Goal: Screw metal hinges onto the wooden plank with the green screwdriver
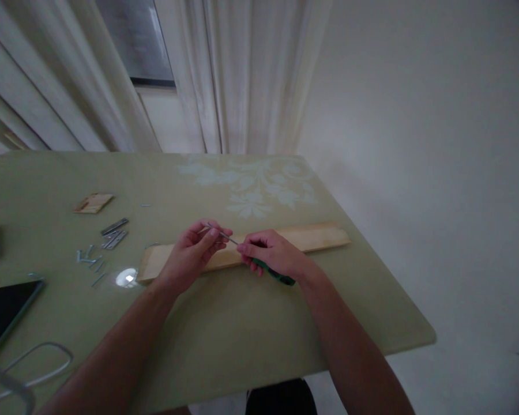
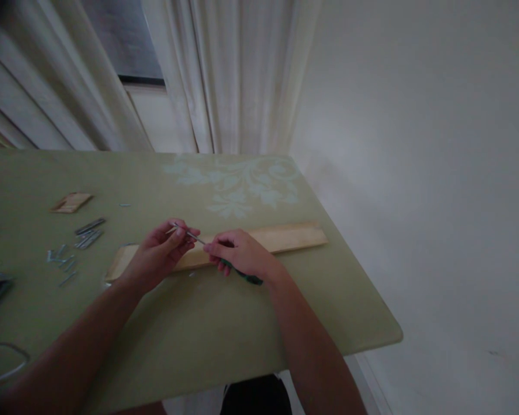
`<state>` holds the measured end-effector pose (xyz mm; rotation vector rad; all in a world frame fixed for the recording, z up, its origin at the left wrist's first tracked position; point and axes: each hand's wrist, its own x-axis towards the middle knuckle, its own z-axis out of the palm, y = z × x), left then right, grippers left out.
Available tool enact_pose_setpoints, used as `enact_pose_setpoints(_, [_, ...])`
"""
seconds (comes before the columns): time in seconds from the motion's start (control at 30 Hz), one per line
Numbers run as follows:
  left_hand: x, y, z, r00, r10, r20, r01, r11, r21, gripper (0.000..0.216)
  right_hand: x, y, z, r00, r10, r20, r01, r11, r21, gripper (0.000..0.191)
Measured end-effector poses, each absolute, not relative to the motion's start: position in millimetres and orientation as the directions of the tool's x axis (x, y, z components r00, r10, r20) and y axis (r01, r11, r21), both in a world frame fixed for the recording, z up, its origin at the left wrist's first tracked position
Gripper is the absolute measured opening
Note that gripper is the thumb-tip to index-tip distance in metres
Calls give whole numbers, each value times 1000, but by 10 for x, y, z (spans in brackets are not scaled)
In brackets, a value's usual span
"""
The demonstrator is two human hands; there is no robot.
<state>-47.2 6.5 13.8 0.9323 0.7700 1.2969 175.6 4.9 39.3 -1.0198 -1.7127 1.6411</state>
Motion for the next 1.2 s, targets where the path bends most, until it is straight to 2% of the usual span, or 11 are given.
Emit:
enact_pose_setpoints(0.17, [-428, 45, 139, 81, 997, 19, -500, 24, 866, 30, 1780, 46, 425, -600, 792, -115, 97, -71, -993, 37])
enact_pose_setpoints(0.3, [-399, 72, 114, -27, 999, -29, -542, 10, 840, 36, 1884, 50, 493, -719, 689, -88, 66, -59, -996, 75])
enact_pose_setpoints(0.37, [-398, 97, 101, -76, 996, -50, -554, 0, 832, 39, 1960, 52, 520, -730, 674, -108, 118, -32, -993, 82])
enact_pose_setpoints(0.43, [-411, 124, 100, -128, 990, -63, -567, -21, 823, 41, 2035, 58, 528, -688, 711, -147, 173, -35, -984, 73])
enact_pose_setpoints(0.53, [-459, 157, 117, -187, 980, -63, -561, -54, 826, 42, 2110, 76, 516, -579, 802, -148, 194, -41, -980, 39])
enact_pose_setpoints(0.63, [-508, 167, 123, -206, 978, -26, -503, -84, 860, 41, 2098, 109, 507, -452, 890, -53, 66, -26, -997, 28])
enact_pose_setpoints(0.8, [-490, 99, 87, -102, 991, 87, -229, -108, 967, 34, 1964, 189, 470, -114, 993, 41, -246, 12, -969, 40])
enact_pose_setpoints(0.93, [-441, 20, 93, 30, 995, 92, -20, -91, 996, 30, 1925, 230, 428, 0, 999, 46, -293, 44, -955, 33])
enact_pose_setpoints(1.03, [-440, -4, 79, 78, 987, 144, 141, -154, 978, 30, 1935, 241, 420, 32, 998, 52, -294, 59, -954, 29])
enact_pose_setpoints(1.1, [-438, -6, 47, 103, 960, 261, 348, -281, 894, 24, 1927, 252, 409, 49, 997, 59, -292, 71, -954, 27])
enact_pose_setpoints(1.2, [-387, -24, 20, 265, 836, 482, 581, -537, 612, 22, 1854, 279, 349, 110, 991, 77, -287, 106, -952, 25])
